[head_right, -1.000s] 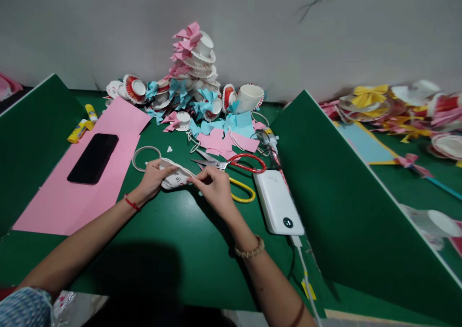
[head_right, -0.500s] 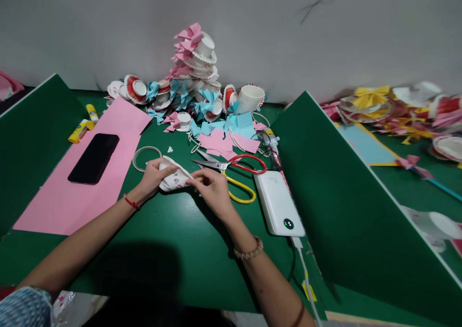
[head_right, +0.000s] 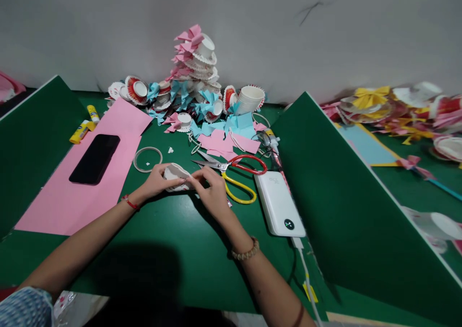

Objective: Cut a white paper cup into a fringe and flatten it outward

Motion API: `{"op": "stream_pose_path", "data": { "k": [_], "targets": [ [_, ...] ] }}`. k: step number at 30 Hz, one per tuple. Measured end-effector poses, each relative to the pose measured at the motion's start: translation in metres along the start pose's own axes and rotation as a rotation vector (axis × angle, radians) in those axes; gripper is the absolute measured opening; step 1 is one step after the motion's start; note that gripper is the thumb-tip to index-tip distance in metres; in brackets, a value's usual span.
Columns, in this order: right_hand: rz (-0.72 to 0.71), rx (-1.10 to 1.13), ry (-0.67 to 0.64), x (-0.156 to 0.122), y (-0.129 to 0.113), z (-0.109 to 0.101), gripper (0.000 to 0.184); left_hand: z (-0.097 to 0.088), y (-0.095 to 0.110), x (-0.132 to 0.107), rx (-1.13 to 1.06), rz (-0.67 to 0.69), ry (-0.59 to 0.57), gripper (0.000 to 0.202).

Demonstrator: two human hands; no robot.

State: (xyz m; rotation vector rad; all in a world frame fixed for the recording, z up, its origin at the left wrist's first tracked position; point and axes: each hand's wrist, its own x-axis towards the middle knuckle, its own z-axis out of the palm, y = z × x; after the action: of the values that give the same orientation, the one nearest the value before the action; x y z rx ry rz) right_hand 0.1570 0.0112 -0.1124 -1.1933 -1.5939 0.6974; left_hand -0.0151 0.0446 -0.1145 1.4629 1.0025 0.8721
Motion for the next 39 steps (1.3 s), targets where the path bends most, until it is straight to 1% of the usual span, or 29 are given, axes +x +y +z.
{"op": "stream_pose_path", "data": {
  "k": [4, 9, 15, 19, 23, 27, 30, 32, 34, 37, 39],
  "targets": [
    [-0.052, -0.054, 0.003, -0.002, -0.002, 0.0, 0.023, 0.0, 0.0, -0.001, 0.04, 0.004, -0.023, 0.031],
    [-0.138, -0.117, -0.019, -0.004, -0.004, 0.001, 0.02, 0.002, 0.001, -0.002, 0.065, 0.004, -0.056, 0.029],
    [-0.245, -0.203, 0.044, -0.01, -0.005, 0.006, 0.028, 0.011, 0.003, -0.007, 0.082, 0.016, -0.112, 0.024],
    [-0.292, -0.264, 0.066, -0.009, -0.006, 0.008, 0.03, 0.011, 0.004, -0.006, 0.071, 0.033, -0.127, 0.022],
    [-0.315, -0.336, 0.031, -0.004, -0.008, 0.015, 0.032, 0.011, 0.002, -0.005, 0.032, 0.037, -0.116, 0.019],
    [-0.311, -0.404, -0.007, 0.006, -0.013, 0.024, 0.037, 0.011, 0.002, -0.005, -0.061, 0.014, -0.04, 0.015],
    [-0.28, -0.472, -0.057, 0.015, -0.02, 0.019, 0.032, 0.008, 0.001, -0.004, -0.151, -0.013, 0.054, 0.02],
    [-0.242, -0.537, -0.089, 0.018, -0.025, 0.007, 0.025, 0.003, 0.0, -0.001, -0.235, -0.029, 0.158, 0.025],
    [-0.178, -0.63, -0.094, 0.015, -0.025, -0.01, 0.017, -0.003, 0.0, 0.003, -0.346, -0.037, 0.291, 0.03],
    [-0.056, -0.795, -0.118, -0.004, -0.018, -0.035, 0.01, -0.015, 0.002, 0.01, -0.52, -0.019, 0.461, 0.038],
    [0.003, -0.874, -0.155, -0.02, -0.01, -0.042, 0.007, -0.022, 0.007, 0.013, -0.599, 0.001, 0.517, 0.043]
  ]
}}
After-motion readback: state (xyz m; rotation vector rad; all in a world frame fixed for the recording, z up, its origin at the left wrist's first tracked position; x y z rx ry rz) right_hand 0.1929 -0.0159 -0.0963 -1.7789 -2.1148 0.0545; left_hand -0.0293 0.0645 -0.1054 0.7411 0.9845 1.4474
